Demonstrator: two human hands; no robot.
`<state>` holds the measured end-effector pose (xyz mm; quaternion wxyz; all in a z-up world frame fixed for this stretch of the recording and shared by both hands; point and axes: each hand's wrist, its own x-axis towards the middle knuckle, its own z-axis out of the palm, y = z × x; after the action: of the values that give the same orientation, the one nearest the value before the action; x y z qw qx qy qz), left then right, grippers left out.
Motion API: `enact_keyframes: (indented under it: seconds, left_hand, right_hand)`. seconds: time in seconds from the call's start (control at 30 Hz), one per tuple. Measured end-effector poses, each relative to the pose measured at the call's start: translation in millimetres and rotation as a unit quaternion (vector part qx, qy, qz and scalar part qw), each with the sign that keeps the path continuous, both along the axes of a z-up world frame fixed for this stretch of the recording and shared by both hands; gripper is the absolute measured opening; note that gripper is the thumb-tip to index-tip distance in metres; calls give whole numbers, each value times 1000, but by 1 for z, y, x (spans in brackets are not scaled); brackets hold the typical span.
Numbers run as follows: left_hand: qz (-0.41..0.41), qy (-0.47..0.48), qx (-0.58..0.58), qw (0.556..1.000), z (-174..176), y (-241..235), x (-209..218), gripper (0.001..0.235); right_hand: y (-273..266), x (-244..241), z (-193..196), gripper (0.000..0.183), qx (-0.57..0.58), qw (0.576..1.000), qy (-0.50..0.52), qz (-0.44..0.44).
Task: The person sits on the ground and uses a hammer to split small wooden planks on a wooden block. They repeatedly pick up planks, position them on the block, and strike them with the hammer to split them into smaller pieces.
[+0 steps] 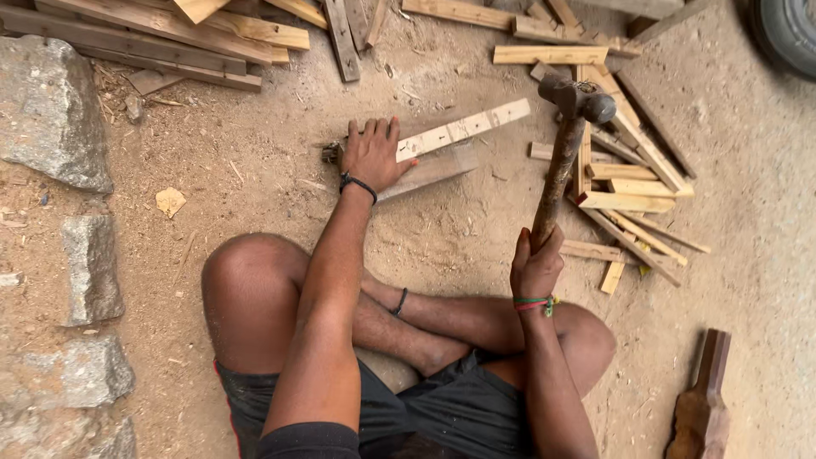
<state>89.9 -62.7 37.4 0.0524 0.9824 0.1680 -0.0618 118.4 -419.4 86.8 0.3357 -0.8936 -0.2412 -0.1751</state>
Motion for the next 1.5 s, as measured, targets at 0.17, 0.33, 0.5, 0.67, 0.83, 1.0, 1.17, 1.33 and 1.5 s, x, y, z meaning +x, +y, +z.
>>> enact_keyframes:
  seconds: [0.17,0.33,0.5,0.67,0.83,1.0,1.17,1.33,1.5]
  left_hand:
    - [3,8,-8,1000,6,-8,2,95]
    - [0,7,4,1000,7,-10,3,95]
    - [6,6,-2,1000,5,1,15,92]
    - [-2,4,14,1000,10,-5,7,93]
    - [-4,17,18,1000,15,-8,8,94]
    - [-6,4,6,1000,6,0,14,94]
    - [-9,16,9,1000,9,1,10,95]
    - [-4,19,-13,1000,11,-8,7,97]
    - [-1,-12,-19,1000,15,0,21,98]
  right_hand:
    - [13,3,-68,37,-168,982,87,-12]
    - [39,35,-48,34,-96,993,70,-7]
    - [51,-10,-22,27,67,976,193,-70]
    - [33,-25,-58,31,-34,989,123,-78]
    - [50,22,-68,27,-99,982,155,-47]
    - [40,-8,-21,26,20,983,171,-68]
    - [46,-29,-48,32,-78,980,155,-94]
    - [47,38,-54,32,-136,973,177,-51]
    - [41,56,-14,28,15,936,351,-16]
